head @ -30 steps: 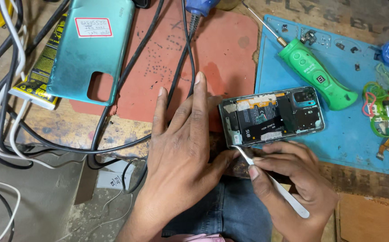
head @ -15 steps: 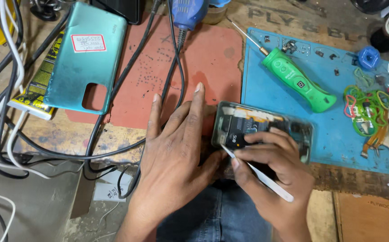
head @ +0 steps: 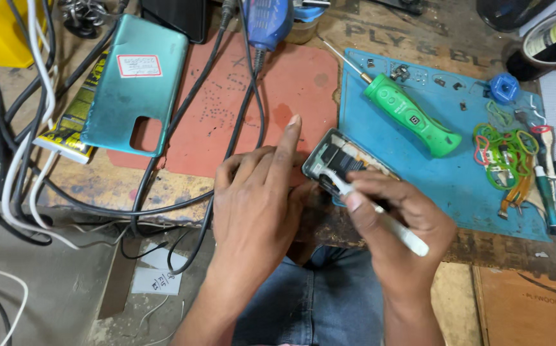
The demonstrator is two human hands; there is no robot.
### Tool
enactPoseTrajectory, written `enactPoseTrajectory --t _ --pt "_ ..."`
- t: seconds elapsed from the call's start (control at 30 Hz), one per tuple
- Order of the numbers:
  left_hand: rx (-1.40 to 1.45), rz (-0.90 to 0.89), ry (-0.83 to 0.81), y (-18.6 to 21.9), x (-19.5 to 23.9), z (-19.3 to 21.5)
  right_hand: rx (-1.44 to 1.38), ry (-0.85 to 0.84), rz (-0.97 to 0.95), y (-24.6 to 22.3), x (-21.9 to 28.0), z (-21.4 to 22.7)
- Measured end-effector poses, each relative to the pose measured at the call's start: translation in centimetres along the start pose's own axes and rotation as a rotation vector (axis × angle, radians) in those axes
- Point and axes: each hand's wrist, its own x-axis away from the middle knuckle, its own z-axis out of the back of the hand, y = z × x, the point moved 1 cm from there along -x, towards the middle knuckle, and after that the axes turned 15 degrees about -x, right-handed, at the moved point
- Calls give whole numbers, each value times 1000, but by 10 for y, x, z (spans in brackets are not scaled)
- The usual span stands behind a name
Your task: The person uses a green electric screwdriver to remove screws from the back of a disassembled smartphone, then uses tweezers to lift and adjust internal components near the camera module and battery area.
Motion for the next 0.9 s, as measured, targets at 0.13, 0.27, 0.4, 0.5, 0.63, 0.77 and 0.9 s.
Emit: enactPoseTrajectory --t 0.13,0.27,0.4,0.5,0.63,0.77,0.9 --pt "-57 157 34 4 7 -11 26 36 -73 5 -8 5" --pt "-106 153 277 19 29 -17 126 -69 -54 6 -19 3" --pt "-43 -12 389 38 60 -34 166 -114 -118 13 -21 0" --pt "-57 -158 346 48 73 -51 217 -107 -191 13 -27 -2" --pt "-97 -176 273 51 77 -64 189 -146 -178 8 -32 -4" --pt "-93 -168 264 50 72 -68 150 -151 -145 8 -33 -2" --pt "-104 -138 280 53 70 -68 210 -118 -134 12 -27 2"
